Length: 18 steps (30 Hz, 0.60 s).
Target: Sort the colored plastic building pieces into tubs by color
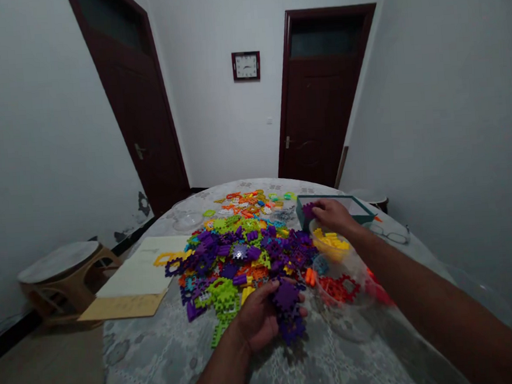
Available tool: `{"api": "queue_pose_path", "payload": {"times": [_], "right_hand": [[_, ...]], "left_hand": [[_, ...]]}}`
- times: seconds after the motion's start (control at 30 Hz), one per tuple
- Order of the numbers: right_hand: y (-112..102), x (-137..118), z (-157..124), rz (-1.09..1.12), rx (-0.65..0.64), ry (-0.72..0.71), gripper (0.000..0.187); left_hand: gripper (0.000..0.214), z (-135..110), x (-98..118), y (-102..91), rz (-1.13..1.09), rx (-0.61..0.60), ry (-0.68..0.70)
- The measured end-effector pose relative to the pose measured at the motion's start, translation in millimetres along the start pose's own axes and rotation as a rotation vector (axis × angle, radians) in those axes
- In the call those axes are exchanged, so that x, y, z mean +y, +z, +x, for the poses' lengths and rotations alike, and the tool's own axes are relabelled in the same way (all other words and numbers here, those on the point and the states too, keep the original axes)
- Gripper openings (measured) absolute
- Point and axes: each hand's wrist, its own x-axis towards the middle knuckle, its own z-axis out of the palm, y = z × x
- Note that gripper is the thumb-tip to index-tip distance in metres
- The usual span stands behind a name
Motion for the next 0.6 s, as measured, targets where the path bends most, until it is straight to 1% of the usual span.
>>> {"api": "queue_pose_path", "payload": {"times": [0.07,0.13,0.2,0.23,0.27,0.3,0.4,0.47,0.53,0.6], "right_hand": [[-10,11,12,-0.008,0.087,0.036,0.042],[-15,16,14,-0.006,0.13,0.035,0.049],[-14,13,6,-0.002,0.129,0.016,0.047],[-11,9,-2,0.001,0.106,-0.006,0.043],[-7,3,-12,0.006,0.058,-0.044,0.038],[-3,-5,-25,0.012,-0.015,-0.104,0.034],[15,-37,-68,0.043,-0.328,-0.35,0.029],[26,-58,-96,0.056,-0.487,-0.47,0.029],[36,-75,-117,0.049,-0.576,-0.537,0.029],[43,-83,-128,0.039,-0.628,-0.573,0.028]], "left_hand": [[0.033,0,0,0.7,0.002,0.023,-0.002],[0.034,0,0,1.0,-0.002,0.034,-0.01],[0.034,0,0,0.7,-0.004,0.03,-0.022],[0.034,0,-1,0.5,-0.003,0.025,-0.028],[0.034,1,-1,0.4,-0.001,0.021,-0.033],[0.034,1,-1,0.3,0.003,0.02,-0.036],[0.034,2,-3,1.7,0.015,0.044,-0.046],[0.035,3,-5,3.8,0.017,0.059,-0.043],[0.034,4,-7,6.2,0.022,0.059,-0.024],[0.032,5,-7,8.0,0.04,0.054,-0.003]]}}
